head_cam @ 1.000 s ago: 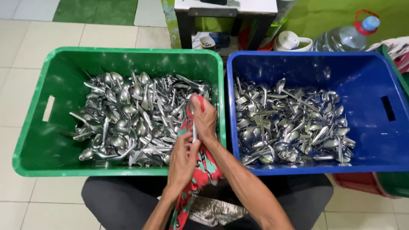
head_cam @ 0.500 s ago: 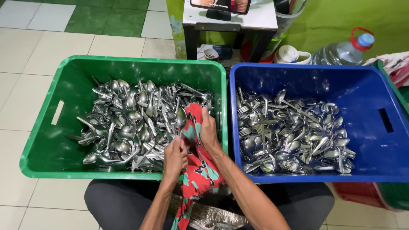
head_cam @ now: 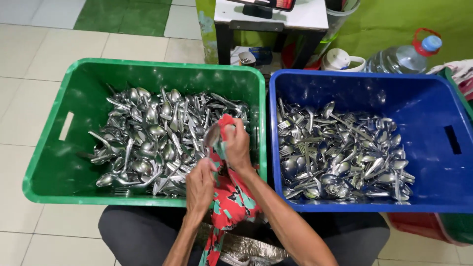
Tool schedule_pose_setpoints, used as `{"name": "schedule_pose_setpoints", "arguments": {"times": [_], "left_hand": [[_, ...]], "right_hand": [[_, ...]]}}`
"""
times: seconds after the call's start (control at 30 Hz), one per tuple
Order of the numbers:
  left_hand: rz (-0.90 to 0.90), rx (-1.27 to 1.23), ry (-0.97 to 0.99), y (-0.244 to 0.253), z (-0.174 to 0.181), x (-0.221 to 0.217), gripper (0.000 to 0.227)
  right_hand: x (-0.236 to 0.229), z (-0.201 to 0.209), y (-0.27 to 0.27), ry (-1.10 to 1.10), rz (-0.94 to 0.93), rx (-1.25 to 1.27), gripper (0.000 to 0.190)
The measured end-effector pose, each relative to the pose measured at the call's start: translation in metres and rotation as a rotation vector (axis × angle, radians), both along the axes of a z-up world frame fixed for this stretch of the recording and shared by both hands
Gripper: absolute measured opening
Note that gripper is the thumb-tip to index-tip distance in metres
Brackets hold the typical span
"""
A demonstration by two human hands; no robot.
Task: Polishing metal spoons using a cloth and moving them between plastic crates.
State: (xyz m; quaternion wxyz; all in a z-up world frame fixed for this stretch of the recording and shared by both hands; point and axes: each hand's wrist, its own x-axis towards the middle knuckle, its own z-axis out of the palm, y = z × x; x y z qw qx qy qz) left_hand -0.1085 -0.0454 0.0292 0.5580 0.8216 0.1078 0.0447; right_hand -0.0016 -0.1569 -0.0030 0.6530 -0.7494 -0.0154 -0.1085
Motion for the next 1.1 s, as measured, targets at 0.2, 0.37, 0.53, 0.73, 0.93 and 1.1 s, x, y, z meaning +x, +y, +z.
{"name": "schedule_pose_setpoints", "arguments": {"times": [0.2,0.37,0.53,0.73,0.93,1.1], "left_hand": [[0.028,-0.094,0.073,-0.011,-0.055,0.027,0.049],[-0.099,0.114,0.37,0.006,0.028,0.031,0.066],[0.123,0.268,0.007,0.035,0.034,0.058,0.056],[-0.006,-0.368,-0.128,0.046,-0.007,0.099,0.041],[0.325,-0.075,0.0,0.062,-0.03,0.104,0.027],[0.377,0.1,-0.075,0.078,-0.097,0.139,0.028]], "right_hand": [[-0.031,0.021,0.015,0.336,0.207,0.349,0.01],[-0.006,-0.028,0.004,0.357,0.226,0.31,0.019],[-0.027,0.0,0.008,0.227,0.34,0.121,0.037],[-0.039,-0.018,0.014,0.253,0.545,-0.157,0.049],[-0.041,-0.026,0.033,-0.209,0.532,-0.874,0.028],[-0.048,0.008,0.025,-0.233,0.542,-0.876,0.024]]}}
